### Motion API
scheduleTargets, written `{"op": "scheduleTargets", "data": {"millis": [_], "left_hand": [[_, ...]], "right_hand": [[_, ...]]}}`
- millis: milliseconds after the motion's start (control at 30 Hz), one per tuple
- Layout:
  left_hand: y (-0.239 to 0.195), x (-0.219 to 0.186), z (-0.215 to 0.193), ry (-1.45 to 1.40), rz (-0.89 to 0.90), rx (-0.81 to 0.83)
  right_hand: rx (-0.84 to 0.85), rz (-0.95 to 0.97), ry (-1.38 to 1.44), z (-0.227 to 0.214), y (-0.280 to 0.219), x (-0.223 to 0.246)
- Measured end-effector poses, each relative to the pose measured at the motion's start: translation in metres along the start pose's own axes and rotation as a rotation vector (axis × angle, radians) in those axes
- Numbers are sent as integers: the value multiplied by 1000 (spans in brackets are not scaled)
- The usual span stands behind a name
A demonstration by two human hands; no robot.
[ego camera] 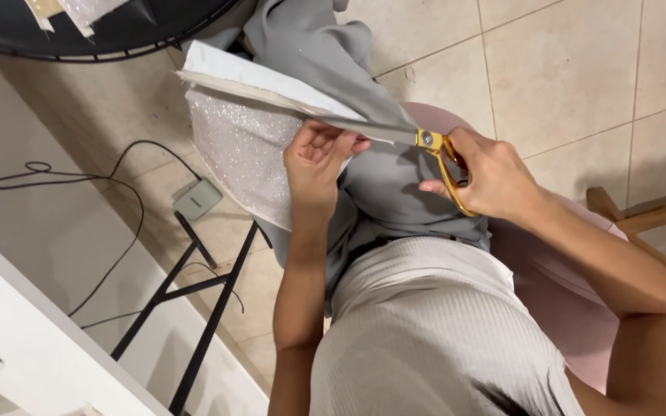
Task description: The person sits on a chair and uses gold-handled scissors to cut a white, glittery fabric resting on their lap. They trim the edges of the fabric, occasionally lifting it to adjust the position, and place cut pieces into a black wire basket nearby.
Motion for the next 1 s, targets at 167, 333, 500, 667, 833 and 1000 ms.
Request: {"op": "scheduleTargets", "data": {"millis": [167, 333, 500, 667, 833, 1000], "left_hand": [[4, 1, 4, 5, 21, 0], [1, 5, 0, -17, 41, -6], [-2, -10, 16, 39, 95, 13], [-2, -3, 3, 100, 110, 2], [1, -2, 6, 100, 118, -9], [-3, -5, 8, 162, 129, -3]], "right_hand": [[59, 13, 77, 1, 9, -4], [80, 9, 23, 5, 8, 2], [64, -25, -43, -2, 3, 9], [51, -48, -103, -5, 2, 12], [55, -46, -113, -6, 4, 11], [-8, -77, -167, -17, 6, 21]]}}
Point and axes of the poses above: each hand's wrist, its own y-axis towards the middle knuckle, its own z-axis out of the palm, x = y × z, the point moved 2 cm from there along y, towards the middle knuckle, and after that the axes turned 15 degrees about -y, right-handed, at the moved point
